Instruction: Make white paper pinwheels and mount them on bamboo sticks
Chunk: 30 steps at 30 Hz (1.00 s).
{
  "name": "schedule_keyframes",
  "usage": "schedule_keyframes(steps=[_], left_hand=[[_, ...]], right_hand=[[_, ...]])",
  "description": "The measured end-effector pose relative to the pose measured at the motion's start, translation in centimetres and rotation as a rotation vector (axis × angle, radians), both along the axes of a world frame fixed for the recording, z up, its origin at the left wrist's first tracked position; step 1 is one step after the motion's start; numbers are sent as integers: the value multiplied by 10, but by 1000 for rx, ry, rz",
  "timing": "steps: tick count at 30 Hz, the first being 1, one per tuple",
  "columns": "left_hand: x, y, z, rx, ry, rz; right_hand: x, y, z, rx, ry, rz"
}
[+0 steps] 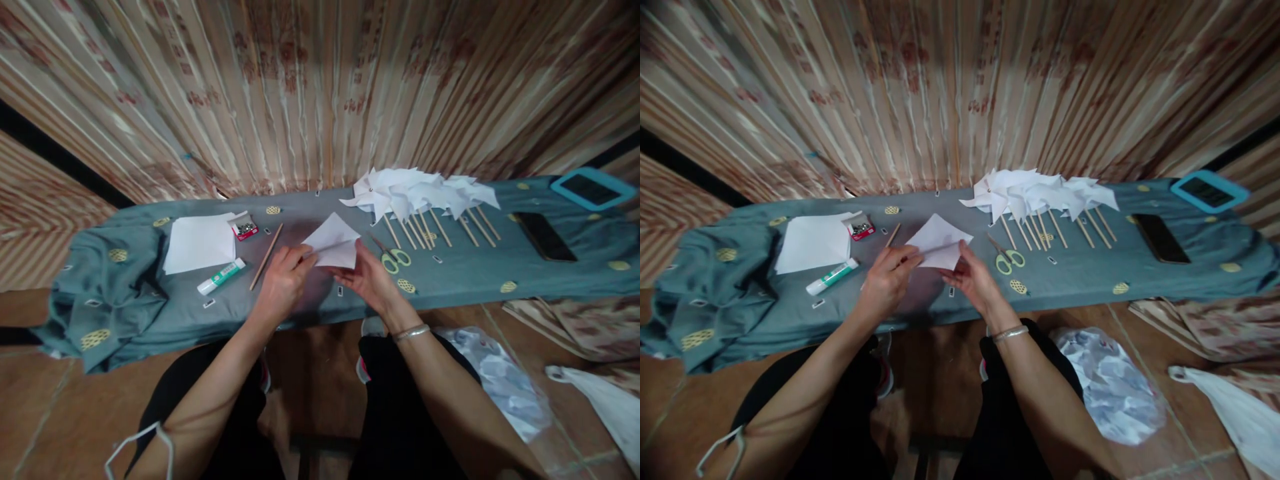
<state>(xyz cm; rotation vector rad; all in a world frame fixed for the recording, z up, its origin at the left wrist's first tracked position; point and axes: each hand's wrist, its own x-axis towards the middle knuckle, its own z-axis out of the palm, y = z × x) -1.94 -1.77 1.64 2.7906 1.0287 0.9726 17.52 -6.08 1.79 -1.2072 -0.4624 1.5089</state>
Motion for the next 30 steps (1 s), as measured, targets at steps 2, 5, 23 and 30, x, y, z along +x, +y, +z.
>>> schedule_keyframes(steps=[2,5,23,30], left_hand=[[5,-2,-3,-13,20,-25],[5,-6,-5,-76,-3,-59],[-9,15,-4,-1368,-869,179],[-1,6,-3,-1553,-960,172]], right_hand=[[-5,1,0,2,41,1],[-9,5,-6,69,-3,-38],[-2,-1,-4,141,-127,33],[-1,2,-4,143,-153,6]])
